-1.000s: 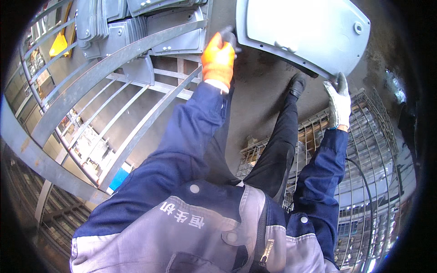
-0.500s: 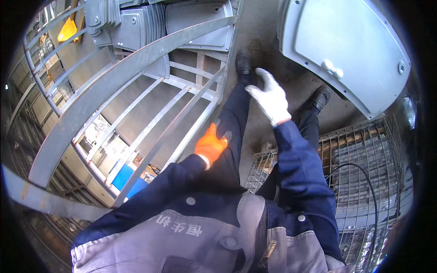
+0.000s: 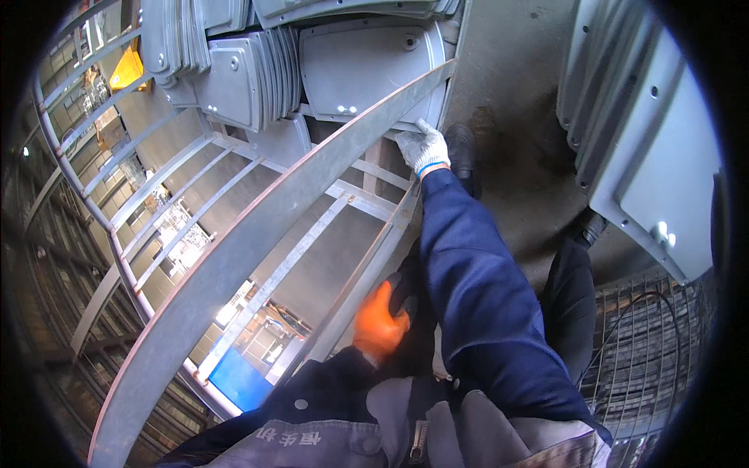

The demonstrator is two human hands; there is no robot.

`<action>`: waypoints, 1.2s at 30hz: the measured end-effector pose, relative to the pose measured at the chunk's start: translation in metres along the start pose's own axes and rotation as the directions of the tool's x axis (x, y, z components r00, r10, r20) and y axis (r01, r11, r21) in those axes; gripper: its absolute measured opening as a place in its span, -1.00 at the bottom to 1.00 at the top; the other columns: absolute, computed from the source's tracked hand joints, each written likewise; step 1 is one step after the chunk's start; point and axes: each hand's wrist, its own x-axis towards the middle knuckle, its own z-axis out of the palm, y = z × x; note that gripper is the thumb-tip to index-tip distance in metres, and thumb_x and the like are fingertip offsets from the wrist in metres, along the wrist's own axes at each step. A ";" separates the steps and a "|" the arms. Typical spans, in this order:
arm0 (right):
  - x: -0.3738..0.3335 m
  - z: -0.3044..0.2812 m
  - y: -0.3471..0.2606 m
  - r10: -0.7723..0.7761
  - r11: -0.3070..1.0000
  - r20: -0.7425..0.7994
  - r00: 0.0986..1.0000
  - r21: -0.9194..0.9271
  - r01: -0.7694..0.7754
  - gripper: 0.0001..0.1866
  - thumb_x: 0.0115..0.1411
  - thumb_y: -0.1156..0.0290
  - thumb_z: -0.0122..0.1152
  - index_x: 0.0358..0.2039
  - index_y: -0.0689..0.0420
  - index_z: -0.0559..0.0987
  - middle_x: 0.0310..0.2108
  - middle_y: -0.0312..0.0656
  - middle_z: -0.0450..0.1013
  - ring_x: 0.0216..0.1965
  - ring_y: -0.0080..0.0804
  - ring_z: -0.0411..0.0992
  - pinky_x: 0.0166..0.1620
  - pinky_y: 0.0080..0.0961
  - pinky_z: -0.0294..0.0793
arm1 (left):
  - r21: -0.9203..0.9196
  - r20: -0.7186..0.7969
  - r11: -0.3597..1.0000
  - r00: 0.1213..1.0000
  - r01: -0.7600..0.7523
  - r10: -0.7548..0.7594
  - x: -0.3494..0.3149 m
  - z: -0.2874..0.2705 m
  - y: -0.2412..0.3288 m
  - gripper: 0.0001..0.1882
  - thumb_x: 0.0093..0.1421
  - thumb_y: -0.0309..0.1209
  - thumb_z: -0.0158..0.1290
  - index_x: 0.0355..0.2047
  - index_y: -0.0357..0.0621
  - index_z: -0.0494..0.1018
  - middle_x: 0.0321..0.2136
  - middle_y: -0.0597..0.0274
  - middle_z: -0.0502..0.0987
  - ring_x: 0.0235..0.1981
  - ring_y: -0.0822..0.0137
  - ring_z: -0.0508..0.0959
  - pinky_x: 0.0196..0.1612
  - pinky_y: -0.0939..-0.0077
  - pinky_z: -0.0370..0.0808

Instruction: The person repeatedly picks up gray metal panels from a metal rack and stacks them onto a nearby rack. The person handles the panels one at a time, carrying them across the floor and placing them in a vertical stack.

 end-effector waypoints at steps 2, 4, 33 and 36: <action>0.010 -0.004 0.006 -0.044 0.990 0.029 0.999 0.137 0.039 -0.54 0.31 0.35 0.09 0.12 0.37 0.37 0.19 0.15 0.31 0.26 0.11 0.20 0.39 -0.05 0.05 | -0.004 0.016 1.000 1.000 0.001 -0.001 0.001 -0.004 0.000 -0.44 0.14 -0.28 0.17 0.13 -0.21 0.39 0.00 -0.16 0.50 0.05 -0.14 0.47 0.12 0.16 0.40; 0.011 -0.007 0.014 -0.061 0.966 0.052 0.997 0.253 0.046 -0.68 0.32 0.35 0.09 0.02 0.23 0.49 0.06 0.04 0.41 0.14 0.01 0.30 0.29 -0.10 0.22 | 0.028 0.013 1.000 1.000 0.009 -0.009 0.001 -0.007 0.001 -0.44 0.12 -0.32 0.16 0.12 -0.26 0.38 -0.02 -0.18 0.50 0.04 -0.16 0.47 0.11 0.15 0.39; -0.184 0.042 0.074 0.050 0.516 0.457 0.888 -0.773 0.369 -0.70 0.17 0.46 0.27 -0.10 0.32 0.61 -0.19 -0.12 0.59 -0.19 -0.40 0.53 -0.06 -0.49 0.48 | 0.225 0.036 0.970 0.996 -0.090 0.084 -0.002 0.021 -0.013 -0.40 0.01 -0.29 0.19 0.06 -0.30 0.38 -0.06 -0.17 0.50 0.02 -0.18 0.44 0.10 0.10 0.37; -0.235 0.033 0.090 0.190 0.911 0.479 0.857 -0.412 0.028 -0.61 0.20 0.50 0.24 0.04 0.33 0.51 -0.05 -0.05 0.53 -0.11 -0.22 0.54 0.08 -0.28 0.51 | 0.077 0.058 0.989 0.991 -0.127 0.123 -0.002 0.017 -0.007 -0.48 0.01 -0.30 0.19 -0.02 -0.27 0.44 -0.12 -0.15 0.54 -0.02 -0.17 0.47 0.08 0.11 0.39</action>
